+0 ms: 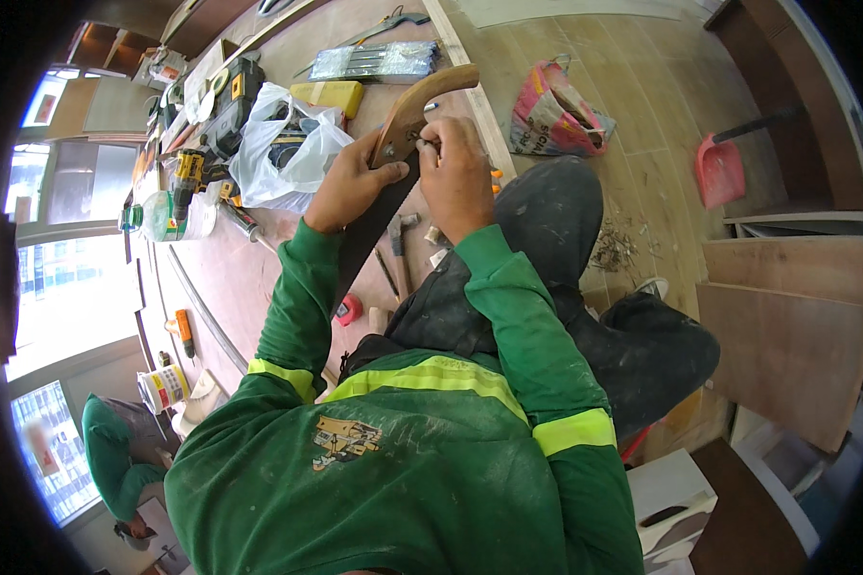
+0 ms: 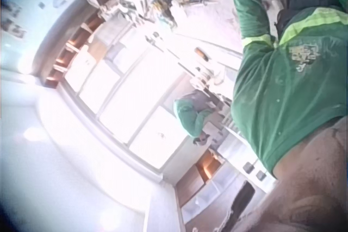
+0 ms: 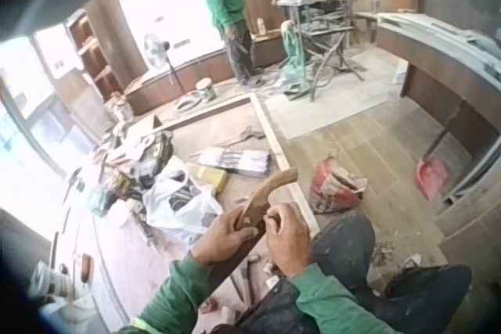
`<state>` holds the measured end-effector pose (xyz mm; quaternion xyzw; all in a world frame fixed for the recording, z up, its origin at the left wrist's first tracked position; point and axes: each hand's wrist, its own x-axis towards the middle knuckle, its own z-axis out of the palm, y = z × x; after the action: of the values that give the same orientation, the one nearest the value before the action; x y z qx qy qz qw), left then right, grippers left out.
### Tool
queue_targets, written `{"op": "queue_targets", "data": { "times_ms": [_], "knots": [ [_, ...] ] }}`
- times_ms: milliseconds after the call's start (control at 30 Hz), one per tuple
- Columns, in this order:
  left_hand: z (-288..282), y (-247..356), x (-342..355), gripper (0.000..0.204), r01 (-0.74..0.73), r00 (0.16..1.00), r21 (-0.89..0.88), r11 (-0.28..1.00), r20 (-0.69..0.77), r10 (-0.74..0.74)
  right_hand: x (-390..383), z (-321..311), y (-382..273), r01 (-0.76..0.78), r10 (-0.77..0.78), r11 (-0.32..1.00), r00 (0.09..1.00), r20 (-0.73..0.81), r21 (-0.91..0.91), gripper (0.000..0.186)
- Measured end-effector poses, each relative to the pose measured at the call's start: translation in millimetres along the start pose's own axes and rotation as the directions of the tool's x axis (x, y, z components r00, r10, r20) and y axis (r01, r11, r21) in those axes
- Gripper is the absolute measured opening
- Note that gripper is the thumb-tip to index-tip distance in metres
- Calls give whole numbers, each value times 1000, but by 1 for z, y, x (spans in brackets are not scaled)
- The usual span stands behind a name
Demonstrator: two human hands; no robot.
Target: The person sits on the floor and uses pliers to remove a metal pin from the wooden handle of a hand saw. They then insert a new pin and tighten it with the pliers. Finally, they gather a pile of small metal pins and debris from the floor into a bag.
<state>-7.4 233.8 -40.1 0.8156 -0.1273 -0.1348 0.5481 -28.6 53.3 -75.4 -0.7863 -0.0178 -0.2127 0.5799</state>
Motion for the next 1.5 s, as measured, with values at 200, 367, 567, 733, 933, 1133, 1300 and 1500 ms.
{"op": "queue_targets", "data": {
  "times_ms": [200,367,567,733,933,1133,1300,1500],
  "knots": [
    [-15,-4,9,65,269,950,-371,889,254,-181,1,-13,15,-561,519,642,820,242,522,14],
    [-28,-23,20,70,517,835,-492,700,472,-284,1,-26,12,-440,392,861,894,216,257,17],
    [-20,-36,23,63,570,800,-509,645,521,-296,4,-38,-2,11,0,998,986,166,-67,26],
    [-12,-38,24,61,555,808,-511,656,519,-279,5,-37,-7,-14,70,969,973,220,-248,29],
    [-8,-35,19,60,540,820,-525,657,505,-270,-2,-29,-4,-10,62,968,978,198,-251,28],
    [1,-27,16,61,511,834,-536,672,498,-237,-4,-30,-1,9,43,960,982,181,-278,30],
    [15,-2,11,68,448,854,-539,713,494,-163,-9,-44,-17,11,13,961,997,82,-278,34],
    [24,6,12,64,482,827,-570,666,547,-130,-13,-106,-8,-504,488,848,863,131,161,45]
  ]
}}
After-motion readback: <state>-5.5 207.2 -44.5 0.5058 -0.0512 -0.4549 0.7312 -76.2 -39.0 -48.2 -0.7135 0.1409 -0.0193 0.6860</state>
